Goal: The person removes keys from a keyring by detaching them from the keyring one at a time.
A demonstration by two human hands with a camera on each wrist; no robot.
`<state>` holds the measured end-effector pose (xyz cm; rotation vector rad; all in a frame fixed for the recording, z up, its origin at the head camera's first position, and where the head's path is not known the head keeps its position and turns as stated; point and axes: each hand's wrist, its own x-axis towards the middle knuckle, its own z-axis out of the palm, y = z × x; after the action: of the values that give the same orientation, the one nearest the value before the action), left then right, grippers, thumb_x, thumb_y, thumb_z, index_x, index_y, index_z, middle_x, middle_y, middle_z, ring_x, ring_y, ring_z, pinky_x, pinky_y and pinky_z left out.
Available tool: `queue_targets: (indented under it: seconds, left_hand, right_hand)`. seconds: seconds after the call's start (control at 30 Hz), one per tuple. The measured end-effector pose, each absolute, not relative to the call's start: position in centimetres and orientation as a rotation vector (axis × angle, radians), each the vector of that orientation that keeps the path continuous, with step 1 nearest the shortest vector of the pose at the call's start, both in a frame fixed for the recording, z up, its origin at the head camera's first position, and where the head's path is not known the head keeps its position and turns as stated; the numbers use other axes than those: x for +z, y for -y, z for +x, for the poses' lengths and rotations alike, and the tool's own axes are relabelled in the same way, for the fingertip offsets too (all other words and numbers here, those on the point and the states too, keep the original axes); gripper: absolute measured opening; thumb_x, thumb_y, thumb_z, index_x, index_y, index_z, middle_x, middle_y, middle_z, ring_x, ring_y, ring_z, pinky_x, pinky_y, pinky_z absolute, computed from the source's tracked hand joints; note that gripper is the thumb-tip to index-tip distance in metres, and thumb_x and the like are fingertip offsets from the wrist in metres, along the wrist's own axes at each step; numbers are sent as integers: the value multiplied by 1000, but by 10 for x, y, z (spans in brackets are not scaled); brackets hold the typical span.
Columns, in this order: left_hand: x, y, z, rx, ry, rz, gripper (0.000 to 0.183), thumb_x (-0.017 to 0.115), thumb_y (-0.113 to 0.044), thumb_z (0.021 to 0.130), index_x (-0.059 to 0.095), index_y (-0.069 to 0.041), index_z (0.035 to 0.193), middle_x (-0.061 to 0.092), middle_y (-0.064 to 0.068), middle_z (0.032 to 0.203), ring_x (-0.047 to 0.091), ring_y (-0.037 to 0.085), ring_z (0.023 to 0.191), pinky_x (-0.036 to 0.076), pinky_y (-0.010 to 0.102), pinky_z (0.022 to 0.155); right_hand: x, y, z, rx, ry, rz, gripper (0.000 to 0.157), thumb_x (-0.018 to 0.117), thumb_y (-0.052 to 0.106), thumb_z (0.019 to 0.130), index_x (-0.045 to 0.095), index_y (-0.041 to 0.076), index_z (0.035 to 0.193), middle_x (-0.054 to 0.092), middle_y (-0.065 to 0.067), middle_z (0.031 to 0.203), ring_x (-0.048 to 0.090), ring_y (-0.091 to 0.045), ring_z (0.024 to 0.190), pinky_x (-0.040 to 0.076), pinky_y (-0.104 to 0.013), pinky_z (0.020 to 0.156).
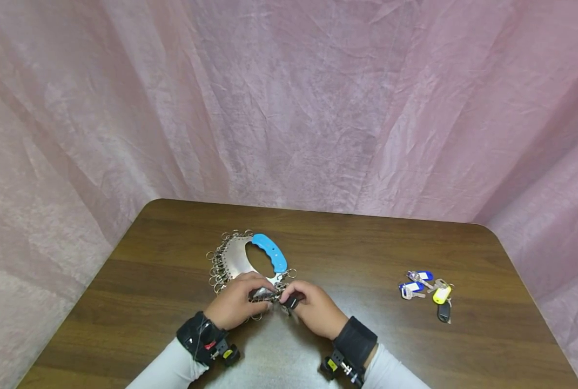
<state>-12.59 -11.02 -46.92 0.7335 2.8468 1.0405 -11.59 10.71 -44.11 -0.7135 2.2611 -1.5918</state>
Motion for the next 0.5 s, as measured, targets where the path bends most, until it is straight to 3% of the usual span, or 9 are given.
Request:
queue_targets:
  seconds: [0.13, 0.5]
  left_hand:
    - [-467, 107, -126, 1077, -2832, 771, 27, 76, -24, 78, 67, -23, 104, 57, -10, 105, 51, 11, 102, 41, 36, 89]
    - [-465, 100, -125, 1141, -2803, 780, 27, 76, -22, 79, 66, -21, 104, 58, -10, 101, 50, 10, 98, 44, 31, 84]
  right_hand:
    - [-451, -109, -120, -1665, -2175, -675, 18, 52, -16, 84, 58, -3, 96, 61, -17, 99, 58, -27, 91, 47, -27, 75]
    - [-483, -112, -128, -1835, -2020, -620, 20, 55, -11, 85, 57, 2, 100, 59, -18, 106, 57, -28, 99, 47, -27, 79]
